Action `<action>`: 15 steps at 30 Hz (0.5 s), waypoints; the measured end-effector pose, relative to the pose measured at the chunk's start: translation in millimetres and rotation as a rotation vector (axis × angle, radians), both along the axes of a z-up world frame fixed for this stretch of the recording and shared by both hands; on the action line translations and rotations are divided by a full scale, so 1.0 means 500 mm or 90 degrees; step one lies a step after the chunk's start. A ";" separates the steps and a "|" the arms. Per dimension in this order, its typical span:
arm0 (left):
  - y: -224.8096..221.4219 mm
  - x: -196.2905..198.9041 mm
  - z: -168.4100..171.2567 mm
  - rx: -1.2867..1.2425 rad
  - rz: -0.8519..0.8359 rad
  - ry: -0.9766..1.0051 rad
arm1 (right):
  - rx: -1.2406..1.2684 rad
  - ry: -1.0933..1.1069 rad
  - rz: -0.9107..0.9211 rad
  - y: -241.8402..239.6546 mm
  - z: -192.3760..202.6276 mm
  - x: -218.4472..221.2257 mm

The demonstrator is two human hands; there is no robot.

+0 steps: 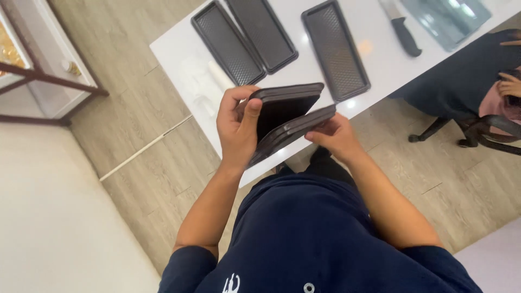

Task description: Separating a stack of nested black baking trays and laying them out on a table.

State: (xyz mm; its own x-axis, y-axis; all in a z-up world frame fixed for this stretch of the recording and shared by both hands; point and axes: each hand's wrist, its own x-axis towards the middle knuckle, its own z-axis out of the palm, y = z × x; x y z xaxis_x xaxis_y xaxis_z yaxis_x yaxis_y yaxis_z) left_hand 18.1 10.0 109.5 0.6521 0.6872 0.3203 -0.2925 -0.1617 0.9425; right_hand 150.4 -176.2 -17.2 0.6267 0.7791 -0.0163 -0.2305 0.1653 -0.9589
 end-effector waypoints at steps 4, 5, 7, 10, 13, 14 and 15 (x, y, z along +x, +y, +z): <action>0.013 0.010 -0.004 -0.030 0.026 0.008 | 0.058 0.048 0.018 0.003 -0.039 0.006; 0.022 0.015 -0.005 -0.048 0.044 -0.001 | 0.095 0.100 0.038 -0.003 -0.072 0.010; 0.022 -0.010 -0.010 -0.075 0.083 0.023 | 0.121 0.188 0.072 -0.013 -0.041 -0.040; 0.031 0.004 0.004 -0.035 0.098 -0.022 | 0.132 0.214 0.139 0.010 0.097 -0.055; 0.022 0.003 0.007 -0.045 0.080 0.002 | 0.125 0.228 0.131 0.001 0.039 -0.069; 0.028 0.009 0.001 -0.064 0.060 0.002 | 0.079 0.187 0.116 0.003 0.014 -0.063; 0.033 0.016 -0.004 -0.083 0.041 0.001 | 0.033 0.145 0.100 0.004 -0.011 -0.056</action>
State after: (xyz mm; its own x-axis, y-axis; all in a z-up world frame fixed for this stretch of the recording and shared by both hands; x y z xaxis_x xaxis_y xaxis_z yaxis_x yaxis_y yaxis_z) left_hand 26.2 26.6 107.6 0.6058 0.7634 0.2241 -0.2836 -0.0559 0.9573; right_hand 122.6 -174.1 -22.6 0.4835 0.8695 -0.1007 -0.4660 0.1582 -0.8705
